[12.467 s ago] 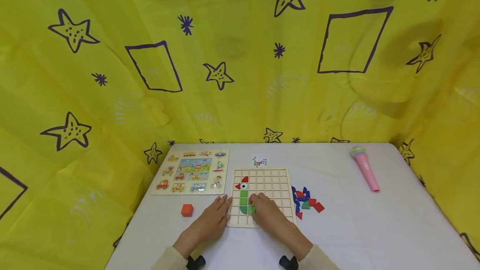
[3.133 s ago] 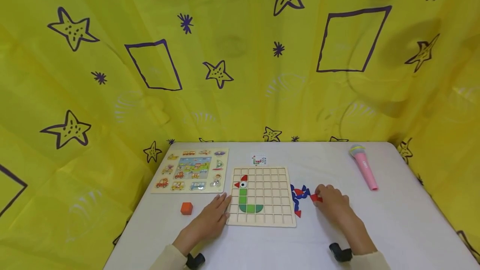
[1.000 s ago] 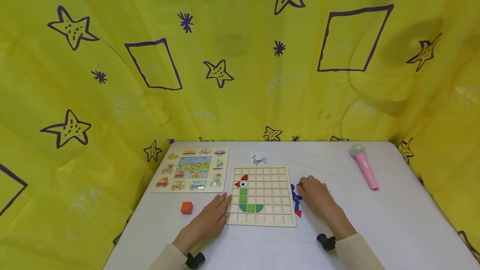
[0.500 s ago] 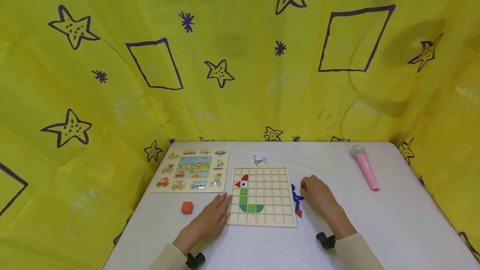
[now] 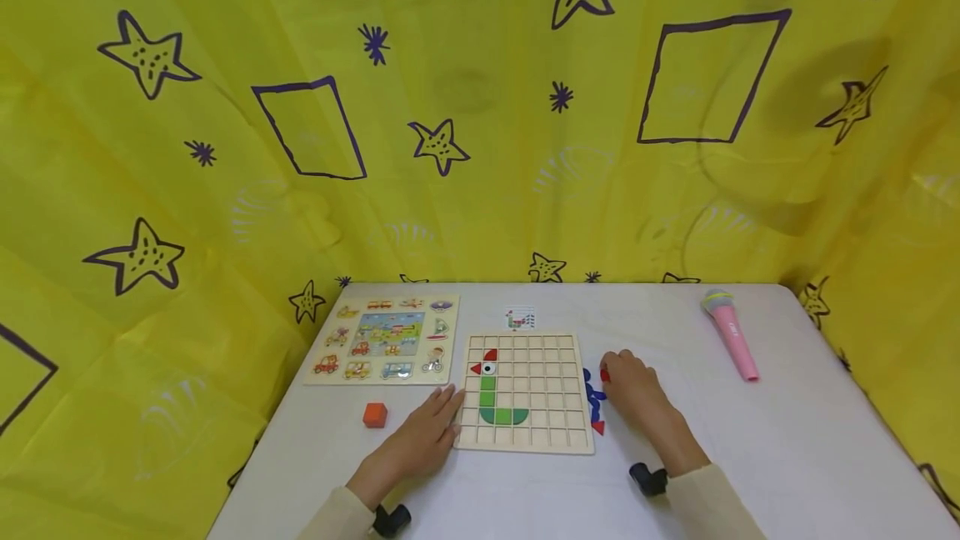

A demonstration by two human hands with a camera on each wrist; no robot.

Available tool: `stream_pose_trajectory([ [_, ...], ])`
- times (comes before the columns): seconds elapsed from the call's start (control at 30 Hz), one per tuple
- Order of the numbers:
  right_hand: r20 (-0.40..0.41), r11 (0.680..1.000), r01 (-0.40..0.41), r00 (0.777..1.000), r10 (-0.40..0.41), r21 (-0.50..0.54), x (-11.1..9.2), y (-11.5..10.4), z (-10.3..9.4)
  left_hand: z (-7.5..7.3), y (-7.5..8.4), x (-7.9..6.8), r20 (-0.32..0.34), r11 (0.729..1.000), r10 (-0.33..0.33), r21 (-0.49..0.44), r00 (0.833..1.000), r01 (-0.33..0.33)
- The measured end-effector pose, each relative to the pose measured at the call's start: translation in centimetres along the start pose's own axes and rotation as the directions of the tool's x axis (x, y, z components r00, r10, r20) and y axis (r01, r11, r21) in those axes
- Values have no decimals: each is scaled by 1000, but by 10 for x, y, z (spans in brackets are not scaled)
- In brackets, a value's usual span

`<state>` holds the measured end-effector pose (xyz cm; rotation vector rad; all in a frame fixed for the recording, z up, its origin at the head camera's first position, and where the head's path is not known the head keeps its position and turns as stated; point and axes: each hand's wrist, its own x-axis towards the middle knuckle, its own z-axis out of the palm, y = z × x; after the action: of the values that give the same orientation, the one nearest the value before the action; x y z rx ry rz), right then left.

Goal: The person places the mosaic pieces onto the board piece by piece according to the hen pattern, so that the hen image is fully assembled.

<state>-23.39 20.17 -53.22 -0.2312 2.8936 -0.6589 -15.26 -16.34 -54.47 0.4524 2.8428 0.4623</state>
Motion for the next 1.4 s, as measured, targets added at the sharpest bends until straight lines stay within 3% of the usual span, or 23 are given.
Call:
stream_pose_trajectory([
  [0.4,29,1000,25,999,-25,-9,0,1,-3,2,0,1,10,1000,-9,7,1000,9],
  [0.63,-13,999,30,999,-31,-9,5,-7,1,1,0,1,11,1000,-8,14,1000,7],
  [0.93,-16,992,120,993,-120,39,4,-47,10,2,-2,2,3,1000,1,24,1000,-2],
  [1.4,-13,942,325,946,-325,90,0,-108,49,-2,0,1,18,1000,-8,-1,1000,8],
])
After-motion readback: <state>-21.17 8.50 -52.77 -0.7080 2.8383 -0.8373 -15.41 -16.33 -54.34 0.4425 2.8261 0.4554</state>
